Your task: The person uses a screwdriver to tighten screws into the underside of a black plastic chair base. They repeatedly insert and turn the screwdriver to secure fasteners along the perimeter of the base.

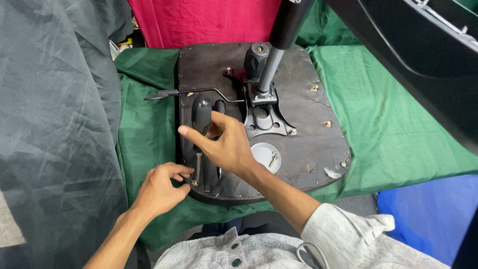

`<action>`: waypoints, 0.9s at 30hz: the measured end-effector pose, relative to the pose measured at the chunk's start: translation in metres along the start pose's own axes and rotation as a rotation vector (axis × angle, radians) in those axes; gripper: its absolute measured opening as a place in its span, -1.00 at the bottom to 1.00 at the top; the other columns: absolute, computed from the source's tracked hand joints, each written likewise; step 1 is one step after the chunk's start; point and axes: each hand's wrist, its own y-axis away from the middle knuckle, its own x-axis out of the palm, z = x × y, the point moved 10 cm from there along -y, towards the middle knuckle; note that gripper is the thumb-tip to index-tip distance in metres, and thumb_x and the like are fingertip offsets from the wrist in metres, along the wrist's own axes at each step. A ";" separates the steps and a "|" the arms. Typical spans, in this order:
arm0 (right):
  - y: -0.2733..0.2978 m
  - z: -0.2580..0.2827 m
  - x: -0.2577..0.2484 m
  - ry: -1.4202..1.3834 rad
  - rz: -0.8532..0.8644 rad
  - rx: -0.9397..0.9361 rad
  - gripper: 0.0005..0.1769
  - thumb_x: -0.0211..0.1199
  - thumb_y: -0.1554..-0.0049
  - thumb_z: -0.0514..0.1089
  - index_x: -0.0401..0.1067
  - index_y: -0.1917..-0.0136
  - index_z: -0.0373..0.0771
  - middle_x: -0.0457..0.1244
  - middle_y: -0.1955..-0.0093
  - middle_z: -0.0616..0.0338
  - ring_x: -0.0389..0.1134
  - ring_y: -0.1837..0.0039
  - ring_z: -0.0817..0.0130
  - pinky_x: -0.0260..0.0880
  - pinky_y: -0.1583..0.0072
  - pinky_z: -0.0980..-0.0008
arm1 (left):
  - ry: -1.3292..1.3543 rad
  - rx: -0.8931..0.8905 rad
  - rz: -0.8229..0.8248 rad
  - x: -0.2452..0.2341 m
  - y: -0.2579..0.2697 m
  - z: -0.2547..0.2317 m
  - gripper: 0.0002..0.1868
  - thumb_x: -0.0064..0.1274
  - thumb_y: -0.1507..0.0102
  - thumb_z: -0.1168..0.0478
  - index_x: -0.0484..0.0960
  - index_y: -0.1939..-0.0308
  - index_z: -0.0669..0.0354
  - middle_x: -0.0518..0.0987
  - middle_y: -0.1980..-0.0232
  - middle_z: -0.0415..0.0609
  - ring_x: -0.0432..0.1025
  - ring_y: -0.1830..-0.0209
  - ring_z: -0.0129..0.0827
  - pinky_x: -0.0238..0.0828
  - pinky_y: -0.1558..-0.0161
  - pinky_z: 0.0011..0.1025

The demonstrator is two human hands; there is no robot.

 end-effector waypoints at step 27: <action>0.037 0.053 0.008 0.132 0.061 -0.376 -0.54 0.59 0.01 -0.05 0.36 0.15 -0.34 0.27 0.24 0.13 0.34 0.23 0.48 0.42 0.21 0.40 | -0.039 0.120 0.021 -0.002 -0.004 -0.012 -0.73 0.33 -0.10 0.20 0.77 0.17 0.26 0.75 0.21 0.09 0.67 0.26 -0.15 0.58 0.14 -0.30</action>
